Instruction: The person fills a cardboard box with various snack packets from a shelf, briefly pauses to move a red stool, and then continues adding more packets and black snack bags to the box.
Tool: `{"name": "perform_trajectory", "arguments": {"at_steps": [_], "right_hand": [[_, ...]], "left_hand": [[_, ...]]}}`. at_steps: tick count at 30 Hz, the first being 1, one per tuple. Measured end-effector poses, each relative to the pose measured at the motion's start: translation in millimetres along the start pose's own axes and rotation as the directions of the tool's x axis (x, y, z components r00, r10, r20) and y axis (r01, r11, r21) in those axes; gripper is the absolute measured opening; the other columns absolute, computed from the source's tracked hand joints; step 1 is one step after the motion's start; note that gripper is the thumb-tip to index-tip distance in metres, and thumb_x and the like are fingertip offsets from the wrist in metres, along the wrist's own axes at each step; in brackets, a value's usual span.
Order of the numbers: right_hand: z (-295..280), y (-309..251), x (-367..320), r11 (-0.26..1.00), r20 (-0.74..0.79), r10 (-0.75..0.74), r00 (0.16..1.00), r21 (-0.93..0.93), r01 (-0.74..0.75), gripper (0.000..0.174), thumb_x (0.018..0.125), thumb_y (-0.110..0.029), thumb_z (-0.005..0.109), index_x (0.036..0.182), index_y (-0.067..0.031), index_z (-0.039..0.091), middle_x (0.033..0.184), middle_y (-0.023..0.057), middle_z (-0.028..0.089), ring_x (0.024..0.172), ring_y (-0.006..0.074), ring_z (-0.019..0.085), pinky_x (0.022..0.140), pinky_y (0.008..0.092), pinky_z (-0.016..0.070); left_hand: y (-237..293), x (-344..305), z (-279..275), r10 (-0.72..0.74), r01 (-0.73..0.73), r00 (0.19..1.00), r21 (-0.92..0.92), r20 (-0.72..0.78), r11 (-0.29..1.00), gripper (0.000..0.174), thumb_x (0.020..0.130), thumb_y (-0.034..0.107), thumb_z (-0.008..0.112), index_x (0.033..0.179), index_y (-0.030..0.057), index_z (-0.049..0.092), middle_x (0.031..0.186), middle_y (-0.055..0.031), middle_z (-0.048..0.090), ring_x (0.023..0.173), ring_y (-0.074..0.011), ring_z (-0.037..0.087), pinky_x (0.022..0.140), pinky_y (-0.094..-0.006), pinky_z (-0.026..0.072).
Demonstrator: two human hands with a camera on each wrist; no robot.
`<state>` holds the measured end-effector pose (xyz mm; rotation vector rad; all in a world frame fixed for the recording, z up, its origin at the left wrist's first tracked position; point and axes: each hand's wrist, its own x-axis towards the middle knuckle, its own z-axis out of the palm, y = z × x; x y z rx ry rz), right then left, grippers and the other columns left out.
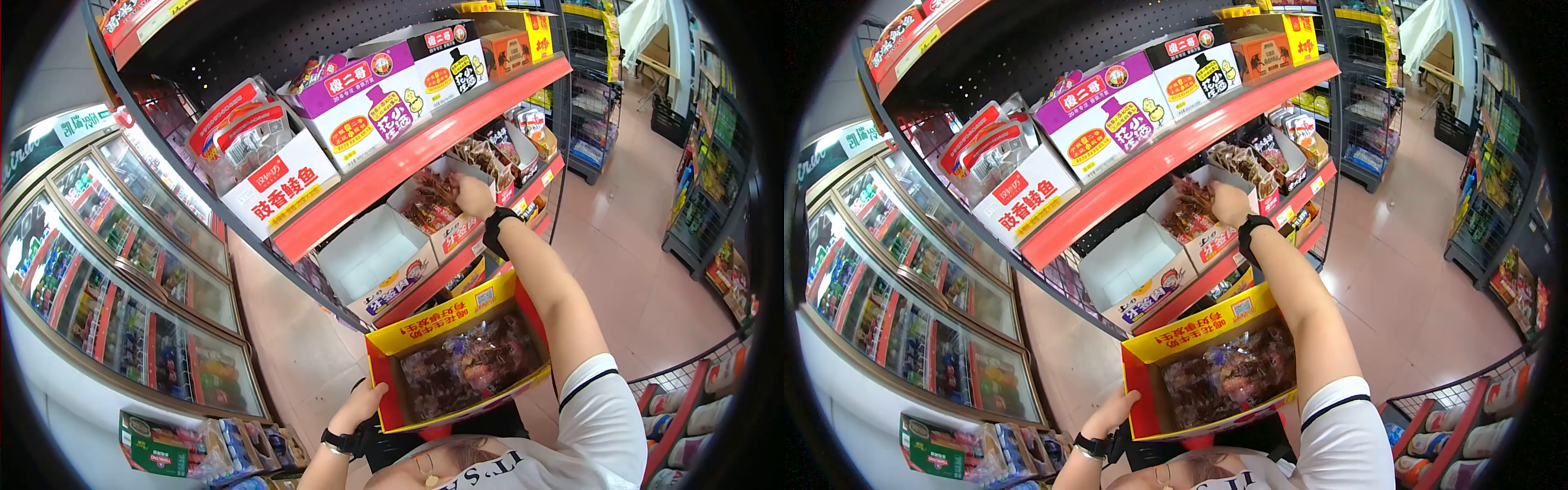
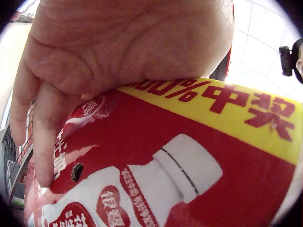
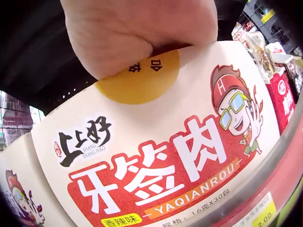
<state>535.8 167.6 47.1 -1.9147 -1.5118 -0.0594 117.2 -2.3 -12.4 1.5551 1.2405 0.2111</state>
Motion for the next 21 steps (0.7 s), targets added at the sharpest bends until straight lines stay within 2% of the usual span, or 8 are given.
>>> {"name": "perform_trajectory", "arguments": {"at_steps": [1, 3, 5, 7, 9, 15, 19, 21], "right_hand": [[5, 5, 2, 1.000, 0.002, -0.002, 1.000, 0.000, 0.002, 0.028, 0.079, -0.011, 0.051, 0.105, -0.0018, 0.058, 0.094, 0.0193, 0.064, 0.089, 0.0349, 0.062, 0.078, 0.0413, 0.0487], [16, 12, 7, 0.864, -0.319, 0.026, 0.947, 0.484, 0.139, 0.028, 0.080, -0.006, 0.052, 0.108, -0.0022, 0.057, 0.094, 0.0193, 0.064, 0.085, 0.0373, 0.062, 0.077, 0.0413, 0.0485], [-13, 0, -4, 0.887, -0.374, -0.014, 0.927, 0.424, 0.184, 0.031, 0.082, -0.005, 0.056, 0.112, 0.0001, 0.055, 0.090, 0.0154, 0.065, 0.076, 0.0295, 0.064, 0.067, 0.0367, 0.0508], [-44, -15, -19, 0.609, 0.002, 0.068, 0.998, 0.792, -0.043, 0.030, 0.085, -0.005, 0.056, 0.114, 0.0013, 0.053, 0.085, 0.0074, 0.064, 0.069, 0.0171, 0.063, 0.057, 0.0296, 0.0502], [-64, -7, -31, 0.593, 0.105, -0.080, 0.991, 0.804, -0.037, 0.030, 0.086, -0.006, 0.056, 0.115, 0.0021, 0.052, 0.082, 0.0022, 0.061, 0.065, 0.0085, 0.060, 0.052, 0.0235, 0.0486], [-126, -30, -96, 0.879, 0.762, -0.364, 0.536, 0.472, -0.074, 0.028, 0.086, -0.013, 0.058, 0.112, -0.0042, 0.056, 0.088, 0.0022, 0.061, 0.067, 0.0092, 0.059, 0.054, 0.0241, 0.0509], [-101, -27, -126, 0.895, 0.891, -0.382, 0.247, 0.423, -0.139, 0.028, 0.084, -0.008, 0.059, 0.112, -0.0046, 0.057, 0.093, 0.0030, 0.063, 0.085, 0.0129, 0.059, 0.062, 0.0265, 0.0520], [-87, -24, -126, 0.824, 0.813, -0.540, 0.217, 0.563, -0.060, 0.025, 0.084, -0.009, 0.059, 0.109, -0.0047, 0.059, 0.097, 0.0054, 0.064, 0.085, 0.0145, 0.060, 0.070, 0.0293, 0.0506]], "left_hand": [[4, -3, 0, -0.001, 0.001, 1.000, -0.002, -0.001, 1.000, 0.038, 0.086, 0.017, 0.044, 0.119, -0.0018, 0.048, 0.106, -0.0167, 0.061, 0.096, -0.0259, 0.058, 0.085, -0.0338, 0.0425], [9, -6, 0, 0.017, -0.016, 1.000, -0.031, 0.014, 0.999, 0.039, 0.086, 0.015, 0.044, 0.121, -0.0016, 0.046, 0.109, -0.0163, 0.060, 0.099, -0.0257, 0.057, 0.087, -0.0334, 0.0420], [4, -3, 0, 0.028, -0.027, 0.999, -0.038, 0.034, 0.999, 0.039, 0.087, 0.015, 0.044, 0.122, -0.0019, 0.044, 0.109, -0.0142, 0.059, 0.099, -0.0235, 0.056, 0.087, -0.0325, 0.0421], [0, -1, -1, 0.040, -0.037, 0.997, -0.045, 0.060, 0.998, 0.040, 0.087, 0.014, 0.044, 0.123, -0.0021, 0.043, 0.110, -0.0121, 0.058, 0.099, -0.0213, 0.055, 0.087, -0.0317, 0.0422], [-2, 1, -1, 0.024, -0.023, 0.999, -0.018, 0.046, 1.000, 0.039, 0.086, 0.014, 0.043, 0.121, -0.0014, 0.045, 0.110, -0.0158, 0.059, 0.101, -0.0257, 0.056, 0.088, -0.0331, 0.0414], [-6, 4, -1, 0.061, -0.061, 0.998, -0.005, 0.032, 0.998, 0.039, 0.086, 0.017, 0.043, 0.121, -0.0008, 0.045, 0.106, -0.0173, 0.060, 0.098, -0.0292, 0.057, 0.087, -0.0343, 0.0422], [-13, 7, 0, 0.054, -0.054, 0.998, 0.001, 0.020, 0.999, 0.038, 0.086, 0.018, 0.043, 0.119, -0.0002, 0.046, 0.104, -0.0184, 0.060, 0.097, -0.0302, 0.057, 0.086, -0.0350, 0.0424], [-11, 5, -1, 0.046, -0.046, 0.999, 0.019, 0.016, 0.999, 0.037, 0.086, 0.018, 0.043, 0.118, 0.0001, 0.047, 0.102, -0.0186, 0.061, 0.095, -0.0303, 0.058, 0.084, -0.0355, 0.0427]]}}
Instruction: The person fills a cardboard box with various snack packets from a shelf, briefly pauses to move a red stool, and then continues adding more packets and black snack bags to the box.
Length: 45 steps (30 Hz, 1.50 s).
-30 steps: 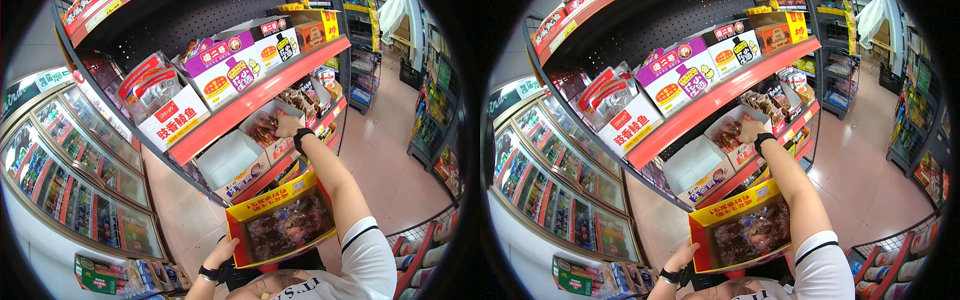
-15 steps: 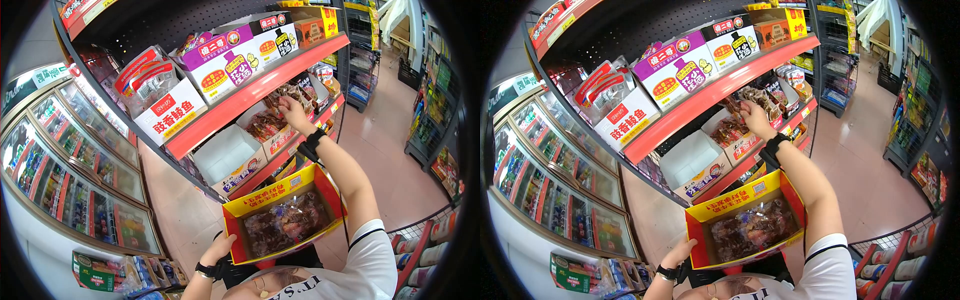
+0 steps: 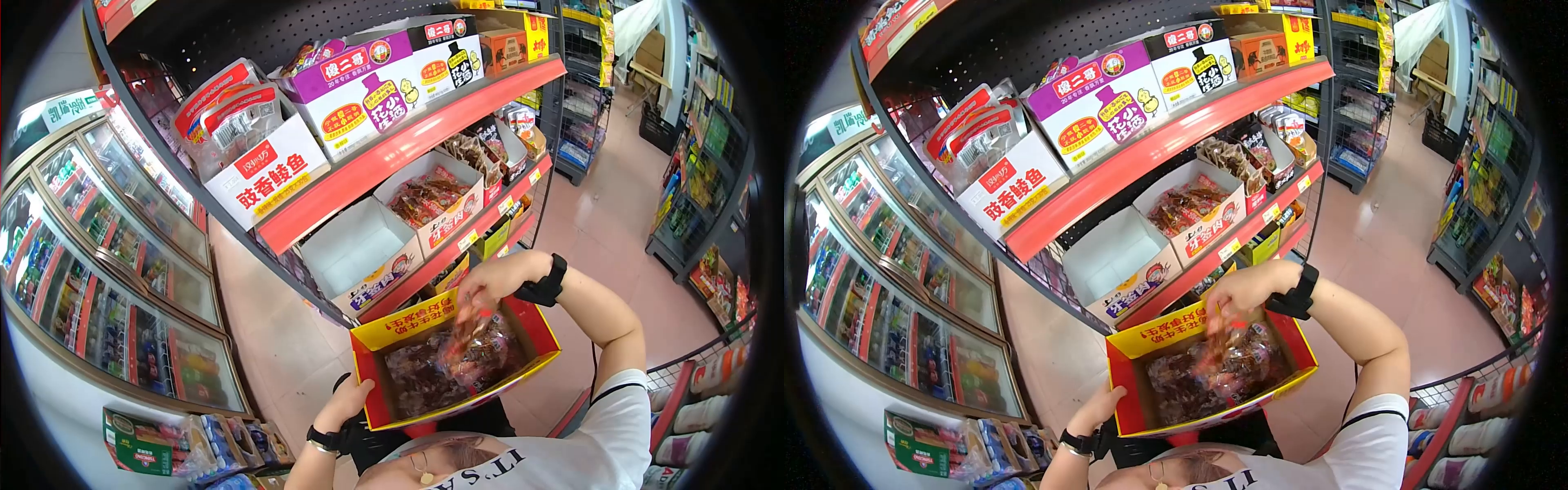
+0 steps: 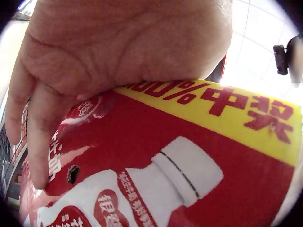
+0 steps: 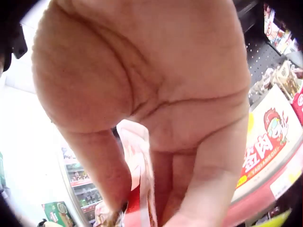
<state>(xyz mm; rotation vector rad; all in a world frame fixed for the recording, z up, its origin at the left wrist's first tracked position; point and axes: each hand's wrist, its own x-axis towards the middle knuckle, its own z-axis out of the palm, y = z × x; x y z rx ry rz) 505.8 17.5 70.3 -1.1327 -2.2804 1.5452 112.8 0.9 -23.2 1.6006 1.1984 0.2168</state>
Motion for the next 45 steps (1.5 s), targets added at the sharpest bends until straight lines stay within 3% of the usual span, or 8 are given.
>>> {"name": "perform_trajectory", "arguments": {"at_steps": [2, 7, 13, 20, 26, 28, 42, 45], "right_hand": [[-3, 12, 11, 0.905, -0.135, -0.084, 0.987, -0.425, 0.019, 0.027, 0.088, -0.010, 0.055, 0.113, -0.0003, 0.057, 0.106, 0.0112, 0.063, 0.096, 0.0184, 0.061, 0.076, 0.0315, 0.0498], [-39, -26, 32, 0.978, -0.697, -0.105, 0.709, -0.203, -0.056, 0.023, 0.079, -0.005, 0.056, 0.101, -0.0002, 0.059, 0.084, 0.0128, 0.064, 0.080, 0.0212, 0.062, 0.073, 0.0322, 0.0486], [-86, 1, 90, 0.826, -0.894, -0.230, 0.384, -0.388, -0.409, 0.031, 0.073, -0.023, 0.067, 0.093, -0.0006, 0.063, 0.084, 0.0175, 0.065, 0.081, 0.0337, 0.063, 0.071, 0.0386, 0.0501], [-95, 9, 135, 0.643, -0.814, 0.384, 0.436, -0.104, -0.759, 0.029, 0.071, -0.017, 0.066, 0.095, -0.0011, 0.068, 0.102, 0.0157, 0.066, 0.097, 0.0315, 0.063, 0.079, 0.0390, 0.0511], [-96, 27, 135, 0.743, -0.841, 0.309, 0.443, -0.078, -0.665, 0.026, 0.068, -0.010, 0.062, 0.091, 0.0014, 0.068, 0.101, 0.0200, 0.064, 0.100, 0.0335, 0.061, 0.081, 0.0377, 0.0502], [-93, 32, 133, 0.749, -0.950, 0.036, 0.312, -0.181, -0.638, 0.029, 0.071, -0.015, 0.063, 0.095, 0.0012, 0.066, 0.108, 0.0214, 0.060, 0.105, 0.0349, 0.055, 0.086, 0.0385, 0.0474], [-102, 30, 141, 0.434, -0.914, 0.376, 0.154, 0.027, -0.900, 0.066, 0.072, -0.021, 0.061, 0.131, -0.0010, 0.039, 0.137, 0.0227, 0.036, 0.131, 0.0375, 0.029, 0.095, 0.0637, 0.0257], [-105, 24, 136, 0.458, -0.885, 0.427, 0.185, 0.035, -0.888, 0.071, 0.070, -0.019, 0.064, 0.132, 0.0002, 0.035, 0.133, 0.0207, 0.042, 0.128, 0.0342, 0.035, 0.096, 0.0568, 0.0298]], "left_hand": [[3, -2, 0, 0.001, -0.001, 1.000, -0.001, 0.000, 1.000, 0.037, 0.086, 0.018, 0.043, 0.117, -0.0003, 0.047, 0.102, -0.0183, 0.061, 0.095, -0.0300, 0.058, 0.084, -0.0352, 0.0429], [15, -7, -1, 0.010, -0.009, 1.000, -0.015, 0.008, 1.000, 0.035, 0.086, 0.016, 0.043, 0.116, -0.0013, 0.048, 0.102, -0.0171, 0.061, 0.094, -0.0284, 0.058, 0.084, -0.0341, 0.0432], [19, -8, 1, -0.053, 0.054, 0.998, -0.032, 0.018, 0.998, 0.035, 0.087, 0.016, 0.043, 0.117, -0.0014, 0.048, 0.104, -0.0166, 0.061, 0.095, -0.0276, 0.058, 0.085, -0.0336, 0.0429], [12, -6, 0, -0.026, 0.026, 0.999, 0.008, -0.021, 1.000, 0.037, 0.087, 0.018, 0.043, 0.119, -0.0012, 0.048, 0.105, -0.0175, 0.061, 0.097, -0.0290, 0.058, 0.086, -0.0340, 0.0422], [-9, 4, -1, -0.034, 0.034, 0.999, -0.025, 0.013, 0.999, 0.040, 0.086, 0.019, 0.044, 0.121, -0.0001, 0.046, 0.106, -0.0171, 0.061, 0.097, -0.0292, 0.058, 0.085, -0.0343, 0.0425], [-12, 7, -1, -0.012, 0.012, 1.000, -0.029, -0.008, 1.000, 0.041, 0.086, 0.019, 0.044, 0.124, 0.0005, 0.043, 0.107, -0.0163, 0.060, 0.098, -0.0286, 0.058, 0.086, -0.0338, 0.0423], [1, -2, -1, -0.074, 0.075, 0.997, -0.032, 0.028, 0.997, 0.041, 0.086, 0.017, 0.044, 0.123, 0.0001, 0.044, 0.108, -0.0163, 0.060, 0.099, -0.0270, 0.057, 0.086, -0.0326, 0.0420], [0, -2, -1, -0.069, 0.069, 0.998, -0.031, 0.011, 0.997, 0.038, 0.087, 0.016, 0.043, 0.121, -0.0008, 0.046, 0.107, -0.0139, 0.060, 0.097, -0.0239, 0.056, 0.085, -0.0322, 0.0423]]}}
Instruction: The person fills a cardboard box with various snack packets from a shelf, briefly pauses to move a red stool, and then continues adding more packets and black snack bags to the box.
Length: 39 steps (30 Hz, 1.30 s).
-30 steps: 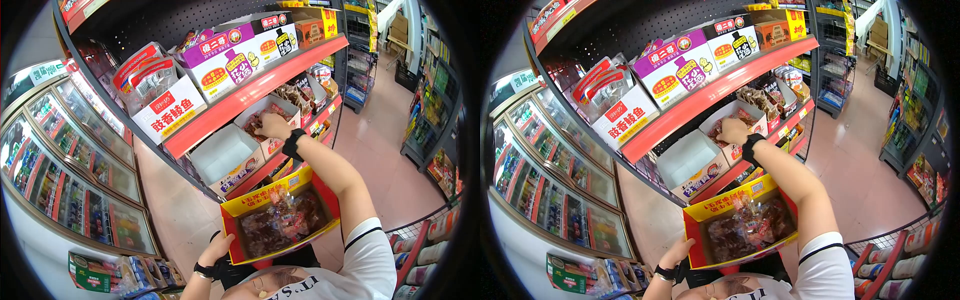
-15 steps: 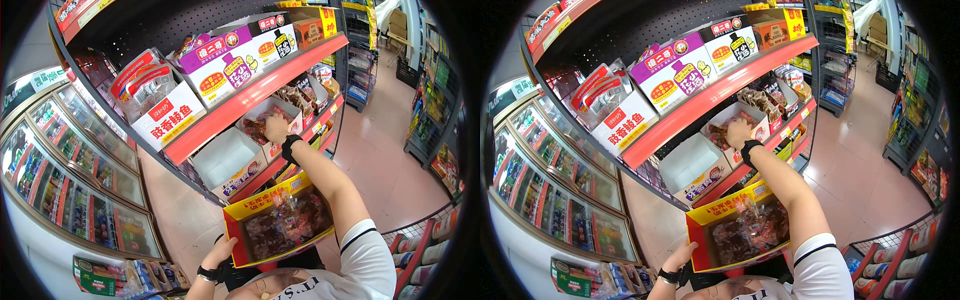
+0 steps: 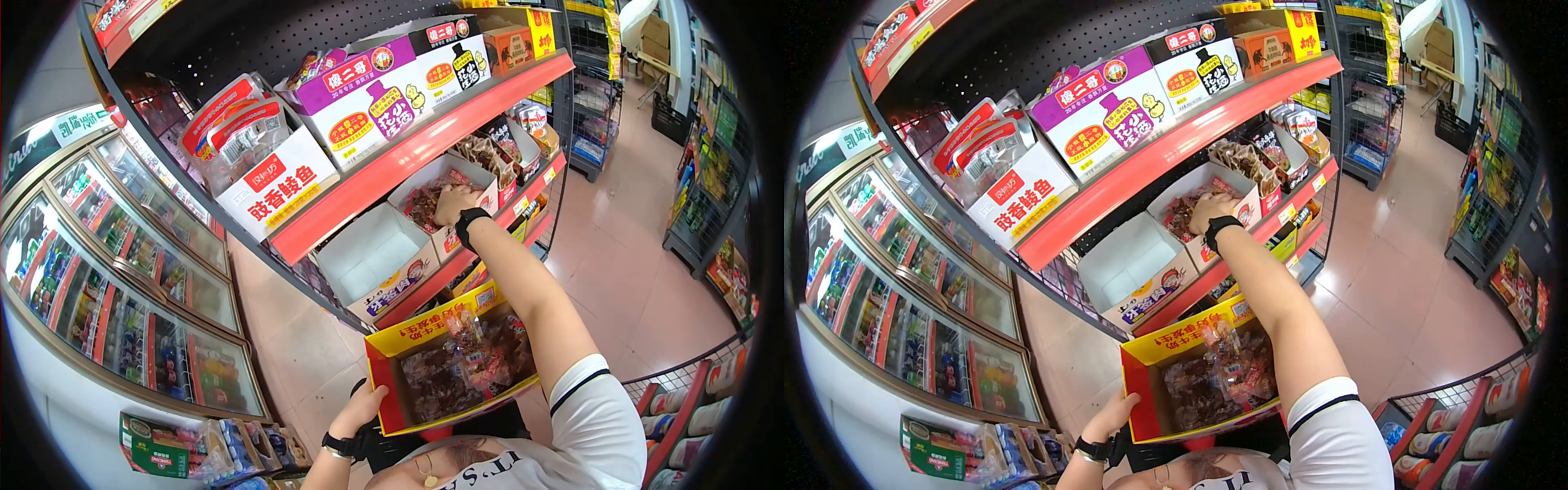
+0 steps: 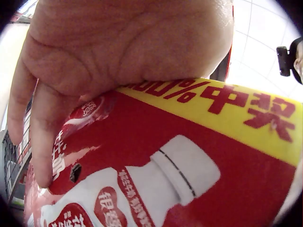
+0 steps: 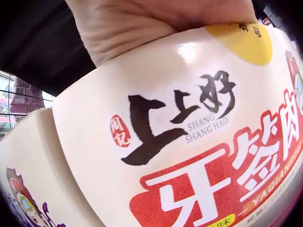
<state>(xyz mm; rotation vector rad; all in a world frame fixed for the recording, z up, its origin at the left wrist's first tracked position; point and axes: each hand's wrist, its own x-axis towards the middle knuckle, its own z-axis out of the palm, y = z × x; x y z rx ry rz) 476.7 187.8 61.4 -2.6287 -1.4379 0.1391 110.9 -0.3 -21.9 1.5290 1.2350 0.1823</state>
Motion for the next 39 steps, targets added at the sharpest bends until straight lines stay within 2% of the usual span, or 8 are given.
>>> {"name": "perform_trajectory", "arguments": {"at_steps": [20, 23, 25, 26, 28, 31, 37, 39], "right_hand": [[16, 17, -1, 0.920, -0.306, -0.160, 0.938, 0.299, 0.255, 0.026, 0.074, -0.009, 0.057, 0.098, 0.0010, 0.053, 0.087, 0.0217, 0.064, 0.084, 0.0337, 0.064, 0.075, 0.0408, 0.0502], [16, 20, -4, 0.763, -0.534, -0.076, 0.842, 0.512, 0.394, 0.024, 0.075, -0.010, 0.062, 0.095, -0.0012, 0.052, 0.082, 0.0188, 0.064, 0.077, 0.0306, 0.065, 0.072, 0.0403, 0.0501], [8, 27, -5, 0.237, -0.376, 0.043, 0.925, 0.904, 0.357, 0.027, 0.075, -0.013, 0.069, 0.093, -0.0022, 0.051, 0.072, 0.0130, 0.061, 0.068, 0.0251, 0.062, 0.063, 0.0371, 0.0477], [17, 31, 9, 0.367, -0.625, 0.115, 0.772, 0.749, 0.552, 0.031, 0.072, -0.010, 0.074, 0.090, -0.0015, 0.049, 0.070, 0.0088, 0.057, 0.065, 0.0191, 0.059, 0.058, 0.0326, 0.0466], [5, 46, 3, 0.271, -0.524, 0.104, 0.846, 0.833, 0.482, 0.031, 0.072, -0.009, 0.074, 0.088, -0.0016, 0.050, 0.071, 0.0078, 0.057, 0.065, 0.0182, 0.058, 0.058, 0.0322, 0.0462], [-13, 67, -19, -0.002, -0.448, -0.071, 0.891, 0.894, 0.449, 0.028, 0.072, -0.008, 0.074, 0.085, -0.0022, 0.050, 0.074, 0.0050, 0.057, 0.056, 0.0118, 0.055, 0.046, 0.0252, 0.0433], [-68, 98, -107, 0.155, -0.025, -0.369, 0.929, 0.984, 0.088, 0.020, 0.078, -0.008, 0.069, 0.089, -0.0053, 0.052, 0.081, 0.0015, 0.057, 0.070, 0.0081, 0.055, 0.055, 0.0222, 0.0430], [-69, 103, -115, 0.261, -0.219, -0.708, 0.671, 0.802, 0.537, 0.022, 0.077, -0.008, 0.071, 0.090, -0.0038, 0.053, 0.082, 0.0005, 0.057, 0.076, 0.0081, 0.056, 0.061, 0.0229, 0.0441]], "left_hand": [[6, -5, 2, 0.028, -0.028, 1.000, 0.010, -0.005, 1.000, 0.038, 0.087, 0.015, 0.042, 0.122, -0.0009, 0.045, 0.107, -0.0108, 0.059, 0.096, -0.0208, 0.055, 0.085, -0.0314, 0.0426], [12, -8, 3, 0.024, -0.024, 1.000, 0.016, 0.005, 1.000, 0.039, 0.087, 0.015, 0.042, 0.122, -0.0011, 0.045, 0.107, -0.0107, 0.059, 0.096, -0.0211, 0.055, 0.085, -0.0316, 0.0426], [12, -9, 3, 0.043, -0.043, 0.999, 0.009, 0.002, 0.999, 0.039, 0.087, 0.015, 0.043, 0.123, -0.0013, 0.044, 0.108, -0.0109, 0.059, 0.097, -0.0210, 0.054, 0.086, -0.0318, 0.0421], [11, -9, 3, 0.043, -0.043, 0.999, 0.009, 0.003, 0.999, 0.039, 0.087, 0.015, 0.043, 0.123, -0.0013, 0.044, 0.108, -0.0109, 0.059, 0.097, -0.0210, 0.054, 0.086, -0.0318, 0.0421], [6, -8, 5, 0.025, -0.025, 0.999, -0.020, -0.026, 0.999, 0.037, 0.087, 0.016, 0.043, 0.119, -0.0009, 0.048, 0.107, -0.0160, 0.060, 0.097, -0.0269, 0.057, 0.086, -0.0335, 0.0421], [-2, -2, 4, 0.070, -0.070, 0.998, -0.023, -0.007, 0.997, 0.039, 0.087, 0.017, 0.044, 0.122, -0.0003, 0.045, 0.107, -0.0166, 0.060, 0.098, -0.0283, 0.057, 0.087, -0.0337, 0.0421], [-1, 6, 6, 0.121, -0.121, 0.993, 0.028, -0.001, 0.992, 0.046, 0.086, 0.017, 0.044, 0.128, 0.0009, 0.037, 0.106, -0.0203, 0.060, 0.099, -0.0332, 0.057, 0.086, -0.0357, 0.0426], [1, 9, 7, 0.134, -0.133, 0.991, 0.045, -0.003, 0.990, 0.047, 0.085, 0.018, 0.044, 0.128, 0.0009, 0.037, 0.106, -0.0217, 0.060, 0.099, -0.0348, 0.057, 0.086, -0.0368, 0.0426]]}}
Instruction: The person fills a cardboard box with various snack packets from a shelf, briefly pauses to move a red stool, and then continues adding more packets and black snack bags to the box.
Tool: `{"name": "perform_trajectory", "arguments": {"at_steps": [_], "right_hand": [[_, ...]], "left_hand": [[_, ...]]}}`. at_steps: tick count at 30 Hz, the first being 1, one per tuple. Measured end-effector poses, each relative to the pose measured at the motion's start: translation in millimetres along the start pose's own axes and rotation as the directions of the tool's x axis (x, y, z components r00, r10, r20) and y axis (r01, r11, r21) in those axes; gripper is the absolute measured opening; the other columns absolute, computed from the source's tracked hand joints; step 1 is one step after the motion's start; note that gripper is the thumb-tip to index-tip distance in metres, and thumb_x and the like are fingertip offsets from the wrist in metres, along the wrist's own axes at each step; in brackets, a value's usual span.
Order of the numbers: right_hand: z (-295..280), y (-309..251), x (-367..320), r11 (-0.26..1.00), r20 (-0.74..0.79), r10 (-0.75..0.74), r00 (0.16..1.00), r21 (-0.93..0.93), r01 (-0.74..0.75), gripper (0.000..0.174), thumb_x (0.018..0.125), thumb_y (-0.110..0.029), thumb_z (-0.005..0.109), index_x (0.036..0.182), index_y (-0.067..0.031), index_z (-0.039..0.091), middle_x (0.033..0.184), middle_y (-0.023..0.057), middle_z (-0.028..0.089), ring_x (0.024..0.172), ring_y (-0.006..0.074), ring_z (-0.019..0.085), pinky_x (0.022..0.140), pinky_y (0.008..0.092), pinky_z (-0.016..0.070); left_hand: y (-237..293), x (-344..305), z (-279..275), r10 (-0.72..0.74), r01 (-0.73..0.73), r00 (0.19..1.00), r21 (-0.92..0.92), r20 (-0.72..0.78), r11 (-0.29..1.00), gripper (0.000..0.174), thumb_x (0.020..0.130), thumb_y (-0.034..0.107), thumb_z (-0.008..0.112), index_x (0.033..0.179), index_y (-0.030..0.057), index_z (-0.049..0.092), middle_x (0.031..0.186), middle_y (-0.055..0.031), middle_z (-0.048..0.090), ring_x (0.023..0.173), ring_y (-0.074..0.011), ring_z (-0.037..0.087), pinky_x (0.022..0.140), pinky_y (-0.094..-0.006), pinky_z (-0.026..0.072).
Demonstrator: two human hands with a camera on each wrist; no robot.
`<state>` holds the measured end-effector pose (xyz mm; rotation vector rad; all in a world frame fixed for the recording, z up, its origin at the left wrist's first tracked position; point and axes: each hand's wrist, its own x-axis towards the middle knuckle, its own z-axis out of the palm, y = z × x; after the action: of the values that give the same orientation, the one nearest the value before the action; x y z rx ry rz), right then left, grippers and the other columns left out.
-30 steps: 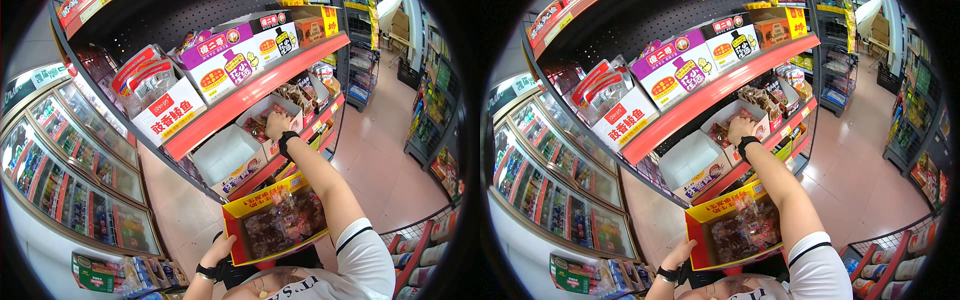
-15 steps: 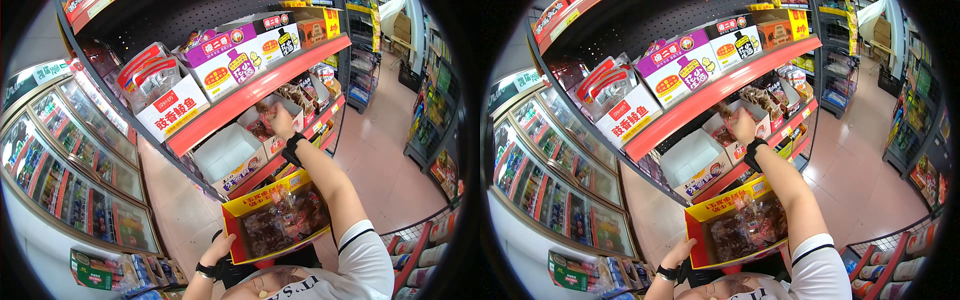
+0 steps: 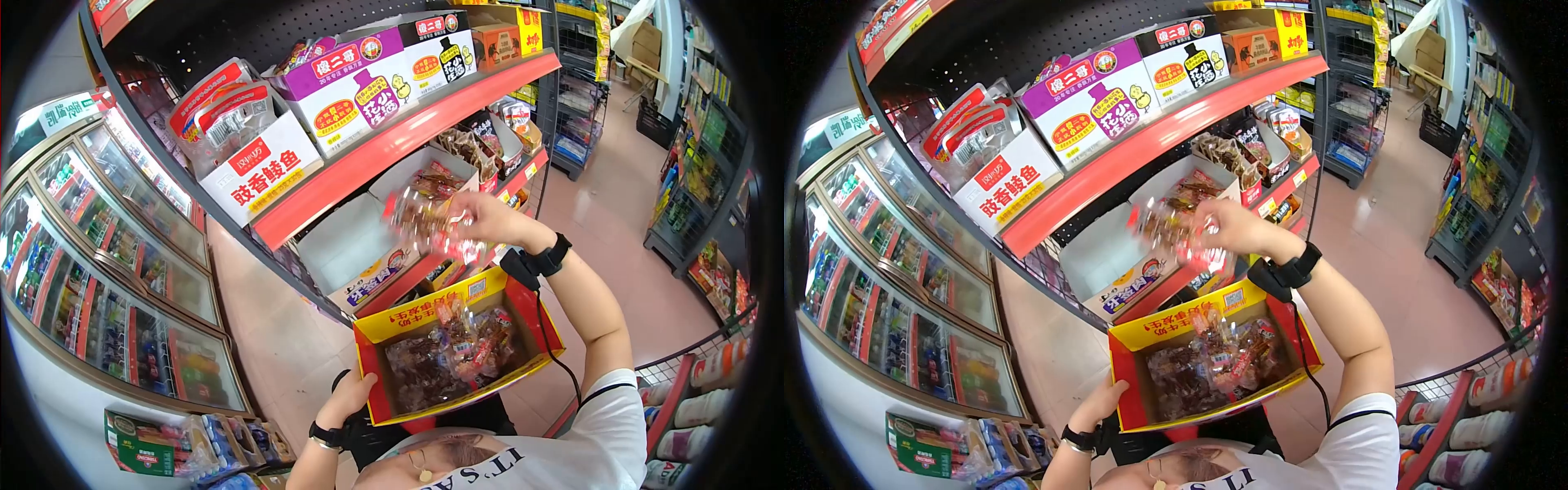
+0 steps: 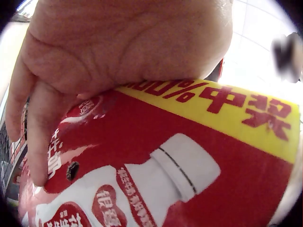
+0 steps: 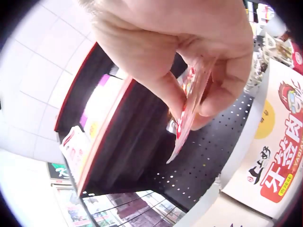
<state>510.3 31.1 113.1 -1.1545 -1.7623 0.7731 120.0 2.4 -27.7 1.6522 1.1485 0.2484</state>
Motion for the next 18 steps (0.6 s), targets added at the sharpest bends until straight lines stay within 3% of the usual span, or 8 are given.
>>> {"name": "perform_trajectory", "arguments": {"at_steps": [2, 4, 5, 7, 8, 10, 16, 18], "right_hand": [[8, -13, -7, 0.978, 0.213, -0.023, 0.977, -0.199, 0.067, 0.024, 0.074, -0.010, 0.072, 0.090, -0.0026, 0.056, 0.082, 0.0032, 0.060, 0.079, 0.0117, 0.056, 0.066, 0.0289, 0.0449], [18, -17, -14, 0.959, 0.407, -0.042, 0.912, -0.238, 0.150, 0.023, 0.074, -0.011, 0.069, 0.091, -0.0032, 0.056, 0.082, 0.0065, 0.060, 0.077, 0.0170, 0.058, 0.064, 0.0327, 0.0447], [22, -22, -17, 0.960, 0.406, -0.039, 0.913, -0.239, 0.147, 0.023, 0.074, -0.011, 0.069, 0.091, -0.0032, 0.056, 0.082, 0.0065, 0.060, 0.077, 0.0170, 0.058, 0.064, 0.0327, 0.0447], [25, -52, -25, 0.870, 0.622, 0.243, 0.745, -0.479, 0.116, 0.019, 0.075, -0.011, 0.063, 0.092, -0.0049, 0.056, 0.082, 0.0099, 0.060, 0.076, 0.0254, 0.060, 0.064, 0.0363, 0.0452], [27, -57, -32, 0.870, 0.621, 0.246, 0.744, -0.479, 0.112, 0.019, 0.075, -0.011, 0.063, 0.092, -0.0049, 0.056, 0.082, 0.0099, 0.060, 0.076, 0.0254, 0.060, 0.064, 0.0363, 0.0452], [28, -63, -46, 0.821, 0.624, 0.151, 0.767, -0.511, 0.255, 0.017, 0.076, -0.010, 0.058, 0.092, -0.0070, 0.056, 0.082, 0.0122, 0.060, 0.076, 0.0311, 0.059, 0.064, 0.0389, 0.0448], [32, -61, -74, 0.835, 0.555, 0.193, 0.809, -0.526, 0.161, 0.019, 0.078, -0.008, 0.054, 0.097, -0.0082, 0.054, 0.086, 0.0142, 0.061, 0.083, 0.0321, 0.059, 0.069, 0.0418, 0.0444], [41, -33, -84, 0.907, 0.487, 0.221, 0.845, -0.420, 0.005, 0.022, 0.081, -0.010, 0.055, 0.102, -0.0085, 0.054, 0.090, 0.0143, 0.062, 0.087, 0.0324, 0.059, 0.072, 0.0417, 0.0451]], "left_hand": [[0, 4, 0, 0.015, -0.015, 1.000, 0.020, -0.002, 1.000, 0.047, 0.085, 0.020, 0.044, 0.128, 0.0009, 0.038, 0.106, -0.0232, 0.060, 0.099, -0.0365, 0.057, 0.086, -0.0378, 0.0426], [0, 7, -1, -0.005, 0.005, 1.000, 0.094, -0.003, 0.996, 0.050, 0.084, 0.022, 0.045, 0.129, 0.0012, 0.037, 0.107, -0.0259, 0.059, 0.101, -0.0398, 0.056, 0.088, -0.0396, 0.0420], [2, 8, -1, -0.005, 0.005, 1.000, 0.094, 0.000, 0.996, 0.050, 0.084, 0.022, 0.045, 0.129, 0.0012, 0.037, 0.107, -0.0259, 0.059, 0.101, -0.0398, 0.056, 0.088, -0.0396, 0.0420], [7, 7, -2, -0.026, 0.028, 1.000, 0.154, -0.011, 0.988, 0.053, 0.084, 0.025, 0.045, 0.131, 0.0017, 0.036, 0.108, -0.0275, 0.058, 0.103, -0.0417, 0.055, 0.089, -0.0404, 0.0415], [8, 7, -2, -0.027, 0.028, 1.000, 0.153, -0.008, 0.988, 0.053, 0.084, 0.025, 0.045, 0.131, 0.0017, 0.036, 0.108, -0.0275, 0.058, 0.103, -0.0417, 0.055, 0.089, -0.0404, 0.0415], [10, 8, -4, -0.032, 0.031, 0.999, 0.109, 0.009, 0.994, 0.055, 0.083, 0.025, 0.045, 0.132, 0.0022, 0.035, 0.111, -0.0273, 0.057, 0.106, -0.0411, 0.053, 0.091, -0.0395, 0.0406], [26, 6, -5, -0.020, 0.017, 1.000, 0.140, 0.023, 0.990, 0.055, 0.083, 0.024, 0.045, 0.132, 0.0014, 0.035, 0.117, -0.0259, 0.054, 0.111, -0.0392, 0.051, 0.094, -0.0383, 0.0385], [31, 6, -3, 0.019, -0.022, 1.000, 0.124, 0.025, 0.992, 0.055, 0.083, 0.023, 0.045, 0.131, 0.0010, 0.035, 0.117, -0.0258, 0.055, 0.111, -0.0392, 0.051, 0.094, -0.0384, 0.0384]]}}
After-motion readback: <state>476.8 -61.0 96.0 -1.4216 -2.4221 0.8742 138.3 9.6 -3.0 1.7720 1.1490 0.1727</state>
